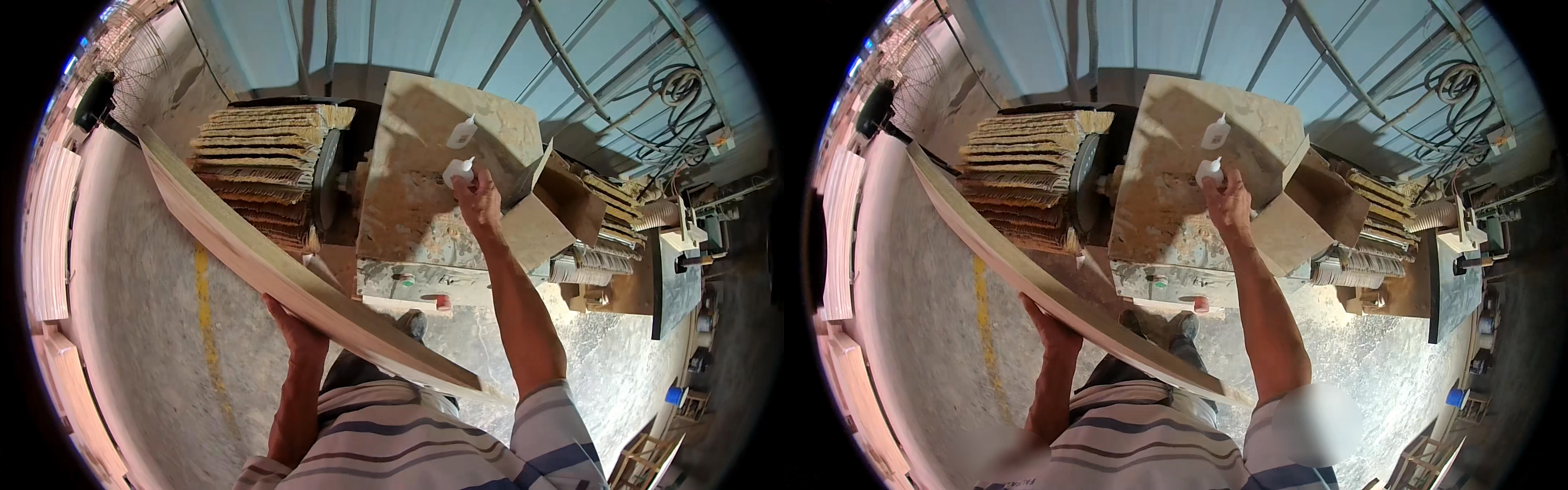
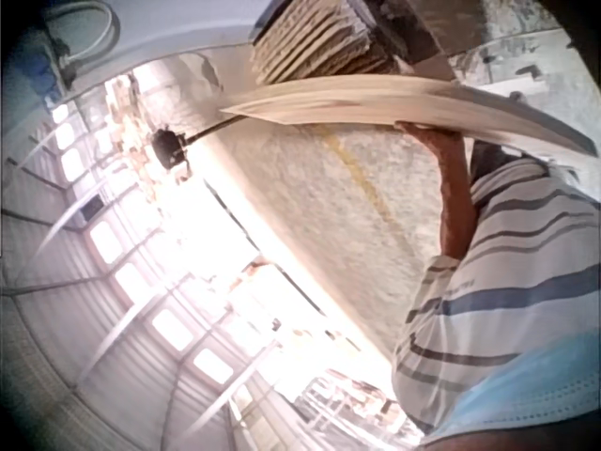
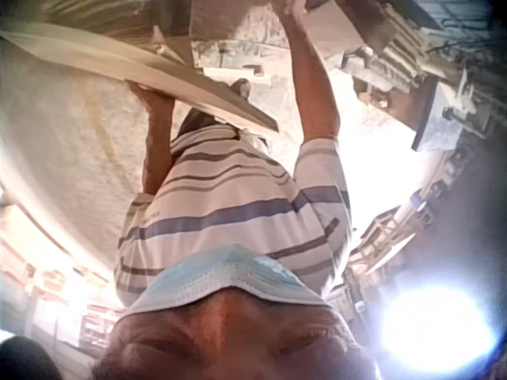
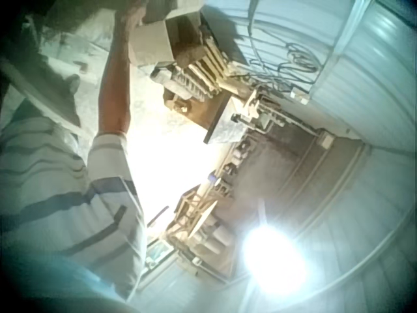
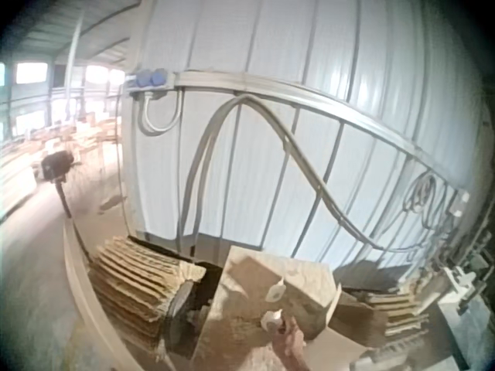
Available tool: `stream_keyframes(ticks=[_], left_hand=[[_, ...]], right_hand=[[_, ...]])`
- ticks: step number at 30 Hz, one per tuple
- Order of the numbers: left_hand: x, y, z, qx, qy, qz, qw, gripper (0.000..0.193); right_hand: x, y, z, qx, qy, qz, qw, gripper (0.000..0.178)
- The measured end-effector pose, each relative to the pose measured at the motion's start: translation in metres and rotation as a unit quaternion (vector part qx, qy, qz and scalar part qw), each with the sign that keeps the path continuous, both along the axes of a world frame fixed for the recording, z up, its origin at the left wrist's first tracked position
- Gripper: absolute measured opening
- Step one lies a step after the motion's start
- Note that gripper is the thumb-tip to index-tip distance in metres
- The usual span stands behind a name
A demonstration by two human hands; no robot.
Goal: The person sands the edges of a wooden board using a belt sander and applies liquid to a corner of the board.
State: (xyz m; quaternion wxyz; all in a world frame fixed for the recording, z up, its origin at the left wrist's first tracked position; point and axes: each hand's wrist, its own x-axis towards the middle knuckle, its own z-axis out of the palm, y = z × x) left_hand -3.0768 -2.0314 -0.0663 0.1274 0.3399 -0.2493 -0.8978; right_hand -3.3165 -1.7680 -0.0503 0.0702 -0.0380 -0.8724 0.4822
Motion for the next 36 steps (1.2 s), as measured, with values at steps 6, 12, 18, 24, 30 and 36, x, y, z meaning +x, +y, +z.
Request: stream_keyframes(ticks=[6, 12, 18, 24, 30, 36], left_hand=[[0.006, -0.006, -0.009, 0.005, -0.009, -0.006, 1.0, 0.087], [0.001, -0.003, -0.003, -0.01, -0.011, -0.002, 1.0, 0.084], [0.0, -0.001, -0.009, -0.012, 0.015, -0.007, 1.0, 0.083], [0.0, -0.003, -0.012, 0.002, 0.007, 0.001, 1.0, 0.082], [-0.003, 0.0, -0.001, -0.001, -0.001, 0.002, 1.0, 0.082], [-0.001, -0.004, -0.008, 0.01, -0.017, 0.011, 1.0, 0.082]], right_hand=[[-0.001, 0.0, 0.006, 0.039, -0.079, -0.004, 0.996, 0.045], [0.007, -0.003, 0.017, 0.073, -0.049, 0.01, 0.996, 0.051], [0.006, 0.002, 0.017, 0.086, -0.024, 0.037, 0.995, 0.056], [0.02, 0.011, 0.014, 0.113, 0.062, 0.022, 0.991, 0.056], [0.041, 0.021, 0.022, 0.192, -0.003, 0.063, 0.979, 0.041], [0.068, -0.016, 0.028, 0.258, 0.046, 0.202, 0.944, 0.037]])
